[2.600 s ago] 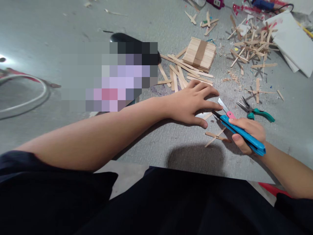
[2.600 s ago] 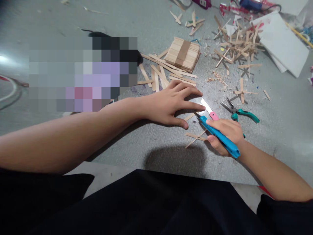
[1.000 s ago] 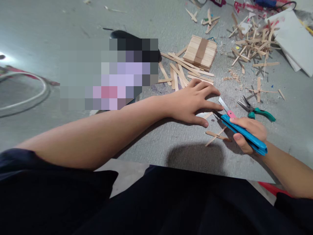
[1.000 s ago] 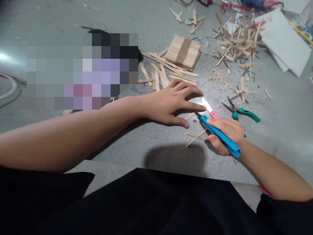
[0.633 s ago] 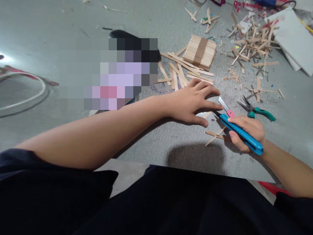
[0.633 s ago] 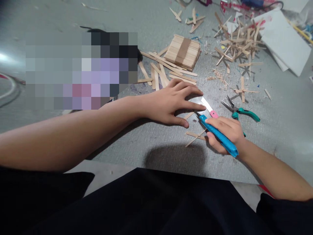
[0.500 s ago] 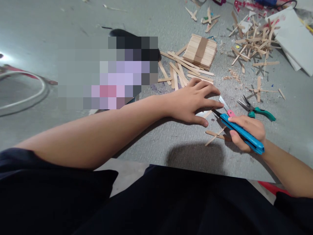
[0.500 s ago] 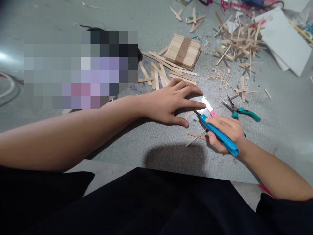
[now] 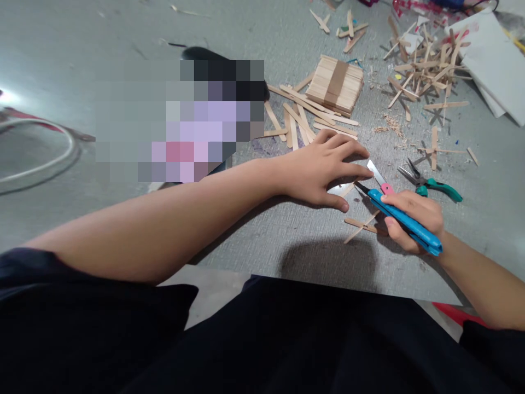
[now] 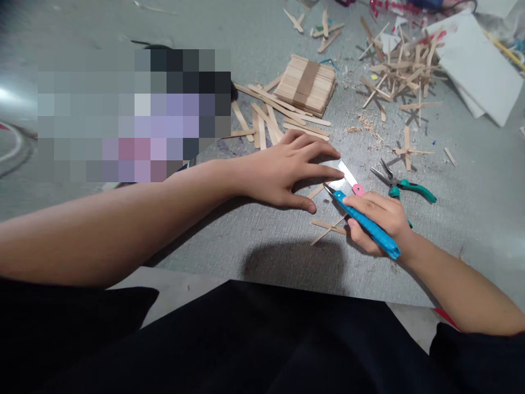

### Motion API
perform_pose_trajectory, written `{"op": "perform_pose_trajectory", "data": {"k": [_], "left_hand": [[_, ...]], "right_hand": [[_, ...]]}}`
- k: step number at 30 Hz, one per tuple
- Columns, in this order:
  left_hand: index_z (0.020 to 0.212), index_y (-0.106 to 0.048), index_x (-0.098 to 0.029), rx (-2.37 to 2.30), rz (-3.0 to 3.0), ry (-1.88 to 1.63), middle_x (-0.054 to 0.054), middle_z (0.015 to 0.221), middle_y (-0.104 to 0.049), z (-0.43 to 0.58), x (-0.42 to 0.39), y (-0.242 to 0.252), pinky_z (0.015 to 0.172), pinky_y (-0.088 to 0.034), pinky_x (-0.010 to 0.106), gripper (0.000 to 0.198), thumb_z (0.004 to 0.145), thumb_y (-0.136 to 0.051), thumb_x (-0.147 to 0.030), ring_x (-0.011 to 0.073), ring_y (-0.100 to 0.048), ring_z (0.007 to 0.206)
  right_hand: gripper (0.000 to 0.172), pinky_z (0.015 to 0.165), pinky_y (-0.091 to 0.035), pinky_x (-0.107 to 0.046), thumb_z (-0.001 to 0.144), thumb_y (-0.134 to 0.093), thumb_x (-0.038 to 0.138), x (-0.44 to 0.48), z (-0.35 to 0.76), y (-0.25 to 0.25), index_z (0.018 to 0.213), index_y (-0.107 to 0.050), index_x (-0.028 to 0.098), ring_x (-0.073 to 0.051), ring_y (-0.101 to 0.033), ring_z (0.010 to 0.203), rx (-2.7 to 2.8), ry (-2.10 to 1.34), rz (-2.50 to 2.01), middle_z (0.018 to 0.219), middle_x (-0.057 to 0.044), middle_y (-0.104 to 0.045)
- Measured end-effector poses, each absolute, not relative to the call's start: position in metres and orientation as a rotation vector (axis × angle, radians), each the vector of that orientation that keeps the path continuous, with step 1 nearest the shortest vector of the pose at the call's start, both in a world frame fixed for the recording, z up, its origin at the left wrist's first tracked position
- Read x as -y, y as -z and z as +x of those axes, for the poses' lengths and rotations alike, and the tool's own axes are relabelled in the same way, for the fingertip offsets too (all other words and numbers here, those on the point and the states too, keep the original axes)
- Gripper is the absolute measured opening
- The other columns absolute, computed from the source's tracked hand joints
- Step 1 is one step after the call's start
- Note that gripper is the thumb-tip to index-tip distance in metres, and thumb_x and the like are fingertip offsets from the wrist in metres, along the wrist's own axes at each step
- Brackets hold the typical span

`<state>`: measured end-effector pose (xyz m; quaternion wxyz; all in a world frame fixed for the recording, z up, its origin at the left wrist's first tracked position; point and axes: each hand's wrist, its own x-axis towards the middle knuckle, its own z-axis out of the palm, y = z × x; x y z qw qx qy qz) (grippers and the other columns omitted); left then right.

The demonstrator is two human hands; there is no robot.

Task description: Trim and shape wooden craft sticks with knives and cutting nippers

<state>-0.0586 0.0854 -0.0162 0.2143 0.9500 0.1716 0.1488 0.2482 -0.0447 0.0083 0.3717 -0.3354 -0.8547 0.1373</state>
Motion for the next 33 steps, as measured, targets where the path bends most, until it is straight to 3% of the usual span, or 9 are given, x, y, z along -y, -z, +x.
{"op": "perform_pose_trajectory", "data": {"k": [6, 17, 33], "left_hand": [[0.169, -0.068, -0.034, -0.488, 2.597, -0.433, 0.019, 0.177, -0.063, -0.0577, -0.0852, 0.0157, 0.141, -0.028, 0.071, 0.094, 0.102, -0.060, -0.098, 0.0496, -0.053, 0.160], [0.165, -0.070, -0.032, -0.495, 2.598, -0.420, 0.020, 0.177, -0.064, -0.0573, -0.0850, 0.0144, 0.141, -0.027, 0.069, 0.090, 0.103, -0.062, -0.096, 0.0484, -0.052, 0.161], [0.165, -0.071, -0.032, -0.495, 2.584, -0.426, 0.020, 0.177, -0.064, -0.0568, -0.0851, 0.0147, 0.140, -0.027, 0.070, 0.091, 0.101, -0.063, -0.097, 0.0501, -0.053, 0.160]], "right_hand": [[0.042, 0.071, -0.072, -0.035, 0.108, -0.073, 0.024, 0.0448, 0.2484, -0.0070, 0.150, -0.078, 0.023, -0.023, -0.086, 0.085, 2.186, -0.331, -0.842, 0.110, -0.008, -0.090], [0.055, 0.069, -0.071, -0.037, 0.110, -0.073, 0.027, 0.0469, 0.2511, -0.0064, 0.165, -0.073, 0.031, -0.025, -0.086, 0.086, 2.190, -0.297, -0.882, 0.113, -0.007, -0.091], [0.052, 0.067, -0.073, -0.038, 0.113, -0.072, 0.032, 0.0463, 0.2509, -0.0092, 0.165, -0.071, 0.033, -0.026, -0.087, 0.084, 2.205, -0.294, -0.893, 0.111, -0.006, -0.091]]}}
